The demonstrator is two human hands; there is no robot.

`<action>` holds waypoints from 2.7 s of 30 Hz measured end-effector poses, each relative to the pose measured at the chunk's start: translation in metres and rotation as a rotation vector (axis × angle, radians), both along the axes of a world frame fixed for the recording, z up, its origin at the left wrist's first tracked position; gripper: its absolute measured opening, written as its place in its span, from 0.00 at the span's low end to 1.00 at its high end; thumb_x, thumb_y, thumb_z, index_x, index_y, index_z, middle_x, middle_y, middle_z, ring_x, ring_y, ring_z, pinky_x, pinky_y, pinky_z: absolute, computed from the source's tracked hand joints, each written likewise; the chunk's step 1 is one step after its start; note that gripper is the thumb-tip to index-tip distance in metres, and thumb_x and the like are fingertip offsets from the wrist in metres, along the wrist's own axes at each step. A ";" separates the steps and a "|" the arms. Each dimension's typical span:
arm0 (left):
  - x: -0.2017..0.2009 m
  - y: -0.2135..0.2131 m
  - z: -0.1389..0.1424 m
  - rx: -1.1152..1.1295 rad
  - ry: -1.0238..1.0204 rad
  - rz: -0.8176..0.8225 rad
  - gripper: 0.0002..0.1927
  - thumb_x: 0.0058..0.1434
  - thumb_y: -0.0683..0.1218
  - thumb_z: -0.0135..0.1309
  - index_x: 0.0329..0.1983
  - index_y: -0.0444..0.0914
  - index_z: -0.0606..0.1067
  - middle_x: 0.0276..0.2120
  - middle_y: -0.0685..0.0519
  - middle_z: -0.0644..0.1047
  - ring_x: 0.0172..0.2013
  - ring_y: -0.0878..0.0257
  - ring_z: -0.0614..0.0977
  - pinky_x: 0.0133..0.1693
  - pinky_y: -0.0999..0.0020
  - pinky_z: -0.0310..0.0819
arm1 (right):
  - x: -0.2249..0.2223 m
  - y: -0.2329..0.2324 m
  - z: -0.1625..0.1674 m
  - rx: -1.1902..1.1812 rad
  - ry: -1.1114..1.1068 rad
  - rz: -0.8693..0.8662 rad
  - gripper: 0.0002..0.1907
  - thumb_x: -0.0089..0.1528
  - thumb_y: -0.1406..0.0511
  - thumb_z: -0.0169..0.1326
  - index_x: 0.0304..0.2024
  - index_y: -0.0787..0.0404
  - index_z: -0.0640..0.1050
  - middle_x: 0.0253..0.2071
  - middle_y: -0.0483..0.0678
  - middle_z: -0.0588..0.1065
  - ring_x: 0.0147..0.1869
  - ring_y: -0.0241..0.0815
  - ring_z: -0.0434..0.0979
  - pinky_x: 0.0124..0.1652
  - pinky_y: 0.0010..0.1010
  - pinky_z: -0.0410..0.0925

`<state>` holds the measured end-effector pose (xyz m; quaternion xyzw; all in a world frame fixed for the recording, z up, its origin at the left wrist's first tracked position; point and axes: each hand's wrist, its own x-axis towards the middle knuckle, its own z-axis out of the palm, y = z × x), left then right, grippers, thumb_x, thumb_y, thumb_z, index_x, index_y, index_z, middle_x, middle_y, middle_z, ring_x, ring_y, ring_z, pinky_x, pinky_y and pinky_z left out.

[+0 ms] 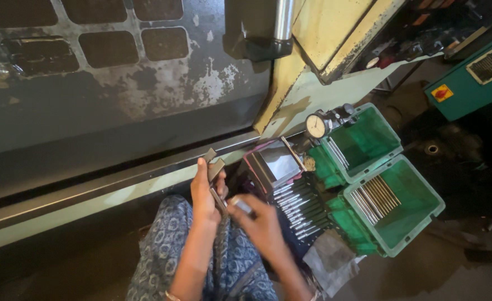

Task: The person opens a machine door, removes a small metal rod, wipes it with a cloth, and places it into a green bin. They repeat this process for several rods, then use a rod to wipe the interior surface of the machine before closing the door.

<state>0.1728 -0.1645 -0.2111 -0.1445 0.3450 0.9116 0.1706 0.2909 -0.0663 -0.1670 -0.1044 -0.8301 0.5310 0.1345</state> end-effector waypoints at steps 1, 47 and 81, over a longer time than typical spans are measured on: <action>0.000 0.001 0.001 0.000 0.024 0.030 0.24 0.65 0.64 0.50 0.40 0.38 0.72 0.26 0.51 0.77 0.15 0.69 0.67 0.17 0.73 0.57 | 0.002 -0.009 0.000 0.022 0.010 0.009 0.14 0.59 0.64 0.66 0.45 0.64 0.82 0.29 0.46 0.80 0.32 0.30 0.75 0.31 0.25 0.69; 0.023 -0.004 0.004 -0.128 0.127 -0.593 0.17 0.68 0.58 0.51 0.38 0.39 0.77 0.16 0.59 0.71 0.12 0.74 0.64 0.13 0.79 0.50 | -0.012 0.059 0.054 -0.306 0.082 0.247 0.10 0.64 0.70 0.45 0.47 0.63 0.72 0.36 0.44 0.73 0.39 0.30 0.69 0.39 0.23 0.63; 0.009 -0.022 0.015 -0.156 0.264 -0.646 0.18 0.69 0.57 0.55 0.37 0.37 0.78 0.21 0.58 0.74 0.18 0.73 0.71 0.19 0.80 0.60 | -0.011 0.045 0.011 -0.422 -0.073 0.354 0.25 0.64 0.62 0.58 0.60 0.66 0.72 0.50 0.41 0.77 0.55 0.30 0.73 0.55 0.26 0.66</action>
